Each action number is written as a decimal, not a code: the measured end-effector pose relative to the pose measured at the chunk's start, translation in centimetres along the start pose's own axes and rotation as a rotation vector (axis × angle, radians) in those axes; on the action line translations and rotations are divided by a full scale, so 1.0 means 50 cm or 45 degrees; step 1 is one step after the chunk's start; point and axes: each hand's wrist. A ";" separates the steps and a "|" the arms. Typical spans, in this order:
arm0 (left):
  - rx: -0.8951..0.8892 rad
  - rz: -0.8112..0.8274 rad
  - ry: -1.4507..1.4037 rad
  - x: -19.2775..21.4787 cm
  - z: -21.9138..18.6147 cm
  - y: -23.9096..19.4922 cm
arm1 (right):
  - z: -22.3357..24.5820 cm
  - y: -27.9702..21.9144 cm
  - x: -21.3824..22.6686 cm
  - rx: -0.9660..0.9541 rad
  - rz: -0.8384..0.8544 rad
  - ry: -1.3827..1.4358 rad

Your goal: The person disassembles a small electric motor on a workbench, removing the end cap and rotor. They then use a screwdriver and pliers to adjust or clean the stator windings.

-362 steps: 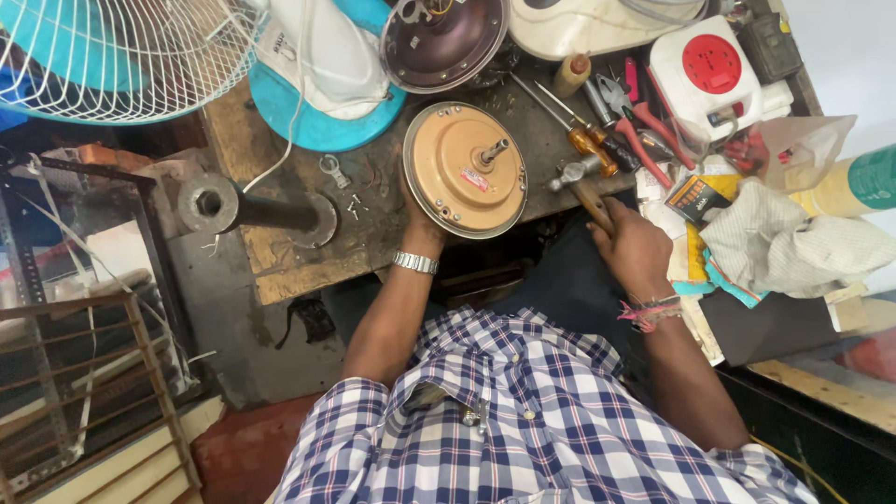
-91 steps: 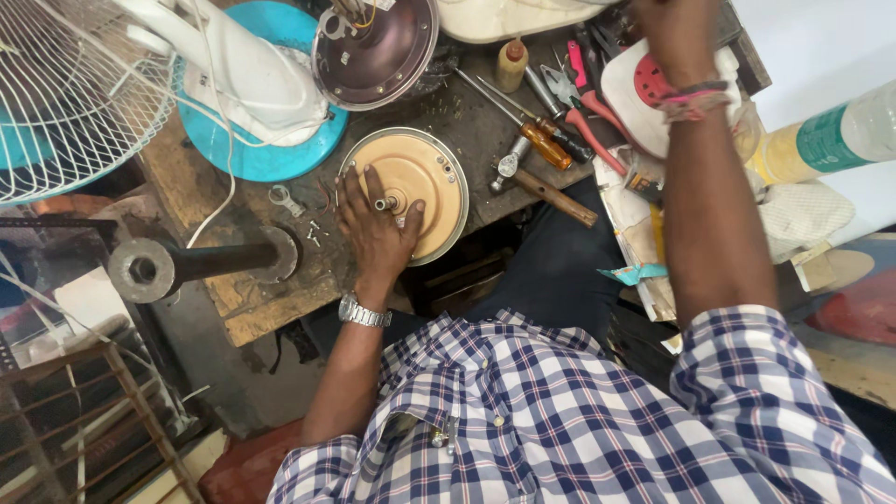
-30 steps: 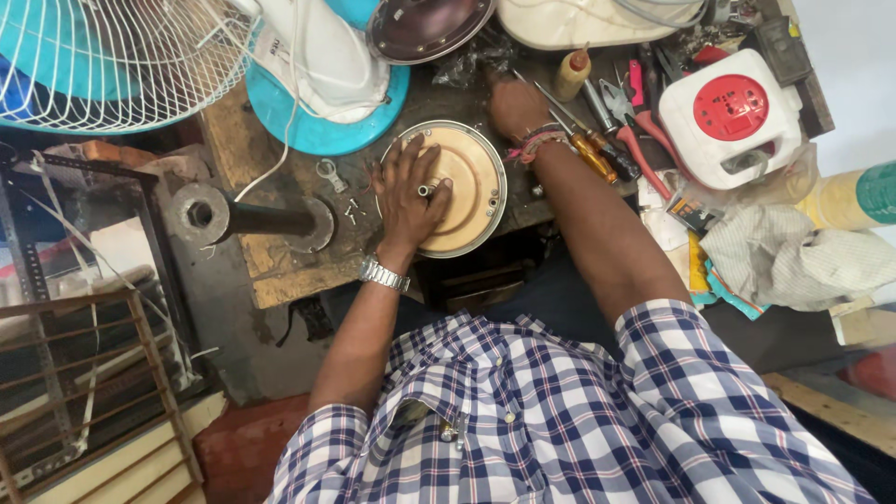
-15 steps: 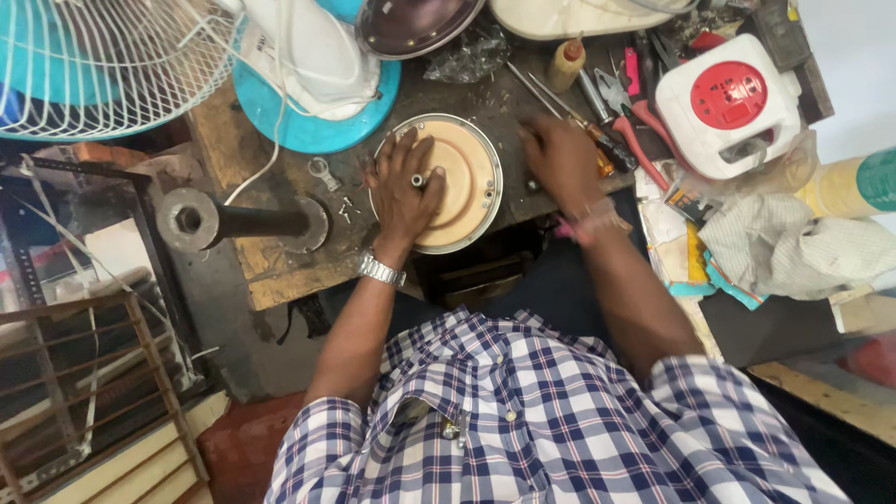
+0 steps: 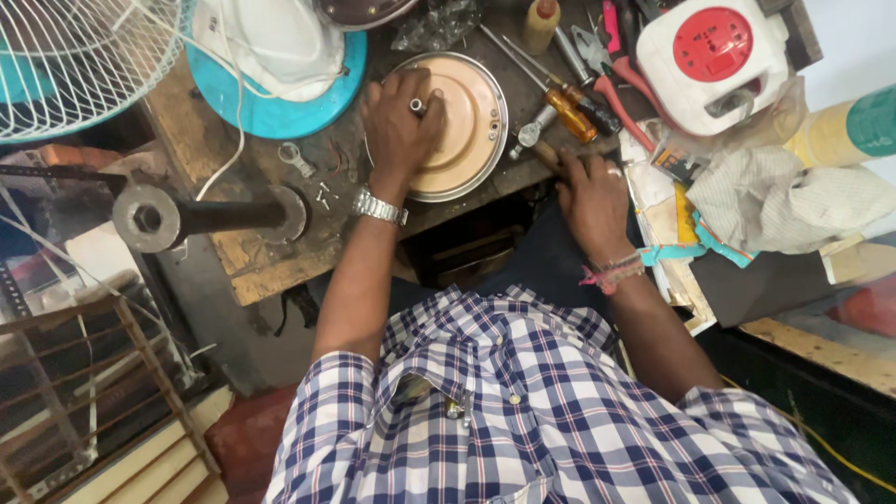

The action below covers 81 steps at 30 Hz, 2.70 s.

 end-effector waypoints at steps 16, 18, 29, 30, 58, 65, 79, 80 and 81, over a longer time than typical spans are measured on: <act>0.050 0.075 -0.216 0.016 0.035 0.042 | 0.019 0.016 -0.008 -0.109 0.128 0.204; -0.015 0.056 -0.208 0.019 0.035 0.045 | 0.017 0.016 -0.006 -0.132 0.150 0.224; -0.082 -0.004 0.009 0.001 0.017 0.015 | 0.016 0.020 -0.020 -0.154 0.138 0.252; -0.175 -0.075 0.061 -0.002 0.016 0.007 | 0.017 0.018 -0.020 -0.159 0.144 0.252; 0.164 -0.105 -0.145 0.113 0.107 -0.126 | 0.017 0.029 -0.018 -0.169 0.153 0.312; 0.808 0.173 -0.573 -0.004 0.247 -0.104 | 0.075 0.050 0.036 0.092 -0.177 0.125; 0.994 0.213 -1.614 -0.057 0.227 -0.161 | 0.197 0.279 -0.048 0.341 -0.247 0.831; 0.885 0.112 -1.500 -0.046 0.214 -0.161 | 0.194 0.279 -0.048 0.325 -0.307 0.871; 0.777 0.013 -1.384 -0.031 0.197 -0.159 | 0.190 0.277 -0.050 0.234 -0.293 1.090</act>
Point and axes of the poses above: each hand's wrist, its own y-axis towards the middle knuckle, its own x-axis out of the back of the hand, z = x × y, and after that the axes turned 13 degrees about x, right-handed
